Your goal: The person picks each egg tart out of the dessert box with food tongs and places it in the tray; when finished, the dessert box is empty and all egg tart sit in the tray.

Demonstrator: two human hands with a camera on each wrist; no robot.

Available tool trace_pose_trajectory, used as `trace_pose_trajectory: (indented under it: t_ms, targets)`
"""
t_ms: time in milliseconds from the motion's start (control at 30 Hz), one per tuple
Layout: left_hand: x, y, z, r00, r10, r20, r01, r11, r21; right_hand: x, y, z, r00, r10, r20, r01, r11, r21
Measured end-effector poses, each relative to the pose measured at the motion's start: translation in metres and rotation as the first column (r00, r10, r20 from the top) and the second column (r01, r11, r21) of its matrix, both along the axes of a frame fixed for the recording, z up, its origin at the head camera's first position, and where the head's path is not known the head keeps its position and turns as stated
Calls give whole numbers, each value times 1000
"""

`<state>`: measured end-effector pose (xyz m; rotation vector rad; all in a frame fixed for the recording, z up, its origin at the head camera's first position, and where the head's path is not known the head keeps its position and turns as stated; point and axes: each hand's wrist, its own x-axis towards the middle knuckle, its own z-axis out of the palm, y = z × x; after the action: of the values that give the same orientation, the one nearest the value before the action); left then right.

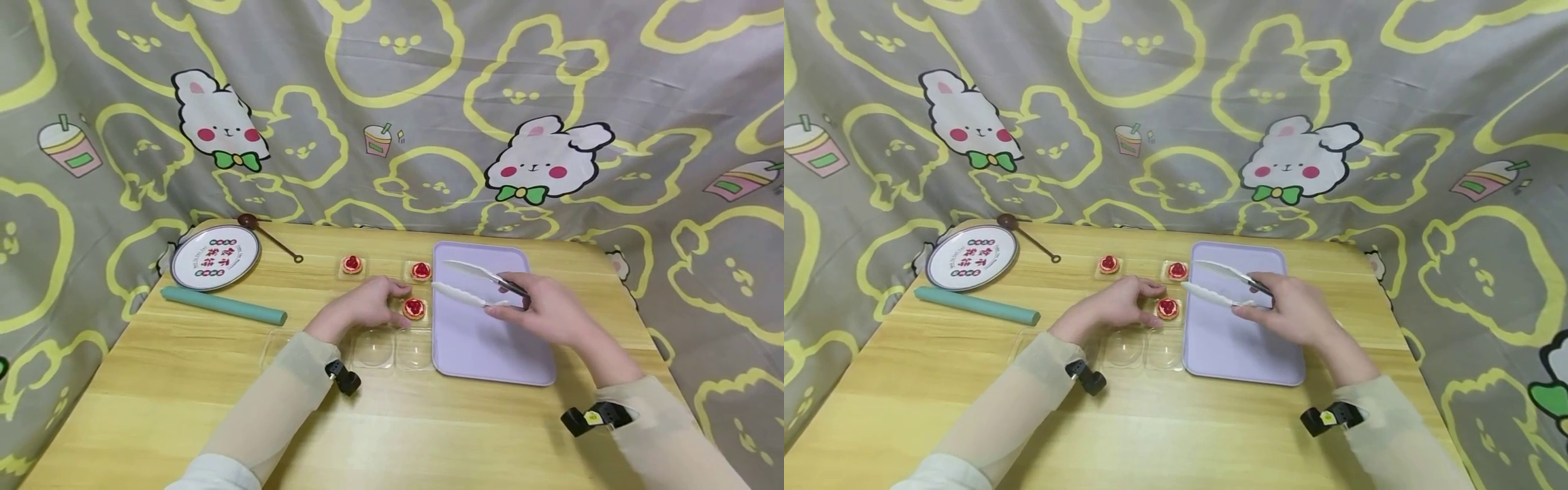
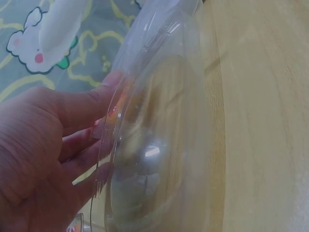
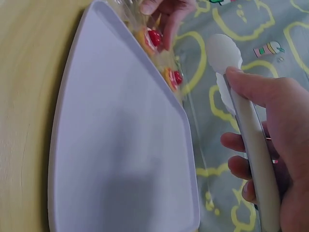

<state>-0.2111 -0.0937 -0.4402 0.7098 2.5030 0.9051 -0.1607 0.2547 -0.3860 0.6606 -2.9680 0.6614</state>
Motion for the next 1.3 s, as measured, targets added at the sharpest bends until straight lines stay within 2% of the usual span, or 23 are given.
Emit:
trace_pose_trajectory:
  t_ms: [267, 600, 900, 1100, 1300]
  targets:
    - [-1, 0, 0, 1000, -2, -5, 2, 1000, -8, -10, -23, -4, 997, 59, 44, -62, 996, 70]
    - [-2, 0, 0, 1000, 2, -4, -2, 1000, 6, -18, -46, 2, 988, 147, 53, -155, 969, 193]
    - [-3, 1, -2, 1000, -1, -13, 1, 1000, 16, -22, -51, 5, 987, 152, 43, -158, 957, 241]
    - [-4, 1, -4, 1000, 0, -26, 0, 1000, 12, -24, -58, 9, 984, 175, 37, -178, 940, 292]
    - [-4, 1, -4, 1000, 4, -18, -4, 1000, 21, -24, -67, 14, 980, 199, 28, -195, 904, 381]
